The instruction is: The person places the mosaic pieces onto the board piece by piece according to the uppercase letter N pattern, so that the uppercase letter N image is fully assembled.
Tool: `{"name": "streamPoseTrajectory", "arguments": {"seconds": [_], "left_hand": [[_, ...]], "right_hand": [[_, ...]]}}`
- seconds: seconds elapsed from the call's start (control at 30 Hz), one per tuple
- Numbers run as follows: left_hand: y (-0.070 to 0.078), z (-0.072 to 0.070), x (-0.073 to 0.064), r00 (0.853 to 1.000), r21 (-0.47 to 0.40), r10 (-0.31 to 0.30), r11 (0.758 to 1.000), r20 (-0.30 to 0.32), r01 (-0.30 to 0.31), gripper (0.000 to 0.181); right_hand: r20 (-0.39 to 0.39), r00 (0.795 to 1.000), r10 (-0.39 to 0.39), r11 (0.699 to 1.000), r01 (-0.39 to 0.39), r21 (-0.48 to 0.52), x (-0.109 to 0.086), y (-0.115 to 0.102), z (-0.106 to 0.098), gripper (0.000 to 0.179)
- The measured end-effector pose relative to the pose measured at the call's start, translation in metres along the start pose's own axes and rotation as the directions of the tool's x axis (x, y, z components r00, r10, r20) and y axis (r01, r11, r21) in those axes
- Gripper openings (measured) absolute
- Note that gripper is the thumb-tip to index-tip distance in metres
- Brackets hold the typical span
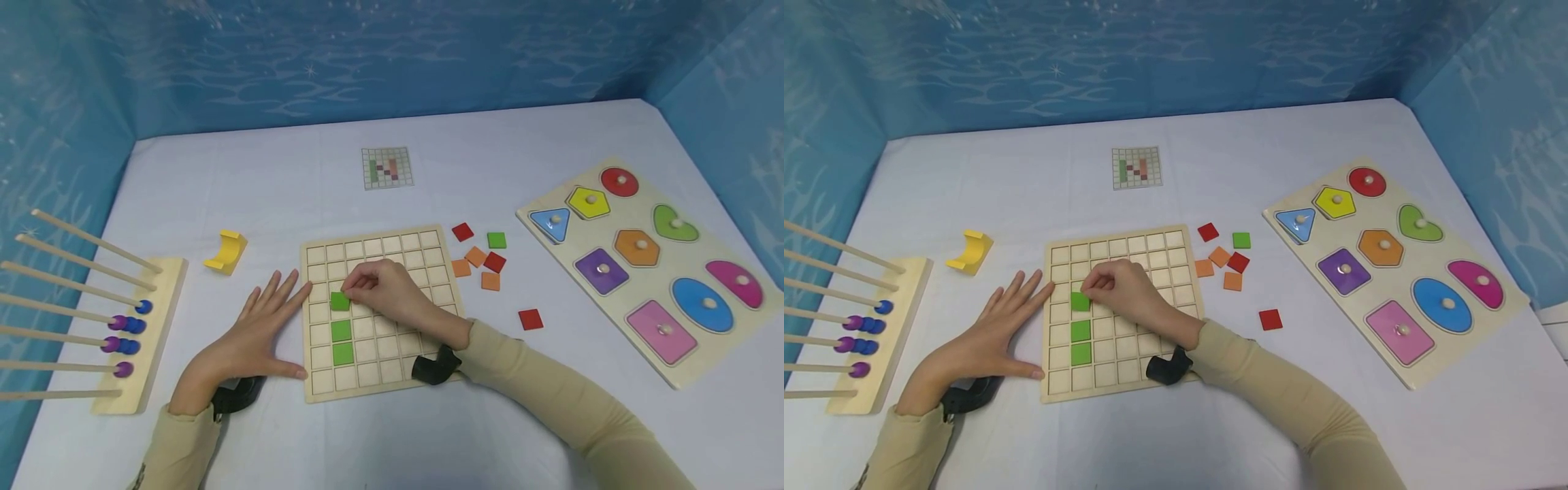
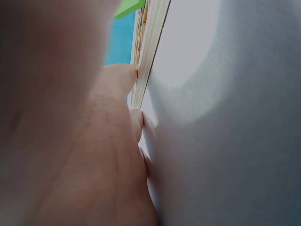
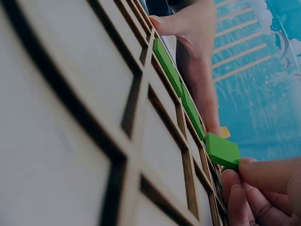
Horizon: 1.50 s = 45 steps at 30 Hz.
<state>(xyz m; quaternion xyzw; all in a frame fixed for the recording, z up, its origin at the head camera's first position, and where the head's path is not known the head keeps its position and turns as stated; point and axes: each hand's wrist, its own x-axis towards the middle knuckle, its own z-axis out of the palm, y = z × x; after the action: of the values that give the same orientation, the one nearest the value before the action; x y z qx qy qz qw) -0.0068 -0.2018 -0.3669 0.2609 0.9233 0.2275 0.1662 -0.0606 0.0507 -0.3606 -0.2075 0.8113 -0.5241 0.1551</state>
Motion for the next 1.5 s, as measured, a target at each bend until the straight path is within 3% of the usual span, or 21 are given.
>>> {"name": "streamPoseTrajectory", "arguments": {"seconds": [0.4, 0.63, 0.8, 0.97, 1.17, 1.33, 1.5], "left_hand": [[0.001, -0.001, 0.000, 1.000, -0.009, 0.009, 1.000, -0.007, -0.009, 0.126], [0.001, -0.001, 0.000, 1.000, -0.003, 0.001, 1.000, 0.003, -0.001, 0.127], [0.002, -0.001, 0.000, 1.000, -0.011, 0.017, 1.000, -0.020, -0.017, 0.126], [0.001, 0.001, 0.000, 0.999, -0.015, 0.019, 1.000, -0.025, -0.020, 0.126], [-0.001, 0.000, 0.000, 1.000, 0.003, -0.002, 1.000, -0.011, 0.002, 0.129], [0.000, 0.000, 0.000, 1.000, 0.010, -0.015, 1.000, 0.003, 0.015, 0.129], [0.001, 0.000, 0.000, 1.000, -0.012, 0.007, 1.000, -0.014, -0.008, 0.127]], "right_hand": [[0.073, 0.996, -0.054, 0.997, 0.058, -0.051, 0.000, -0.001, -0.001, 0.004], [0.037, 0.996, -0.086, 0.991, 0.090, -0.101, 0.000, -0.002, 0.000, 0.004], [0.044, 0.997, -0.065, 0.996, 0.068, -0.062, -0.001, -0.002, -0.008, 0.006], [0.032, 0.999, -0.042, 0.999, 0.042, -0.003, -0.011, -0.003, -0.036, 0.011], [-0.082, 0.995, 0.053, 0.999, -0.053, 0.000, -0.039, 0.004, -0.090, 0.015], [-0.180, 0.976, 0.124, 0.992, -0.126, 0.002, -0.069, 0.020, -0.127, 0.022], [-0.283, 0.936, 0.208, 0.967, -0.240, -0.081, -0.093, 0.038, -0.144, 0.027]]}}
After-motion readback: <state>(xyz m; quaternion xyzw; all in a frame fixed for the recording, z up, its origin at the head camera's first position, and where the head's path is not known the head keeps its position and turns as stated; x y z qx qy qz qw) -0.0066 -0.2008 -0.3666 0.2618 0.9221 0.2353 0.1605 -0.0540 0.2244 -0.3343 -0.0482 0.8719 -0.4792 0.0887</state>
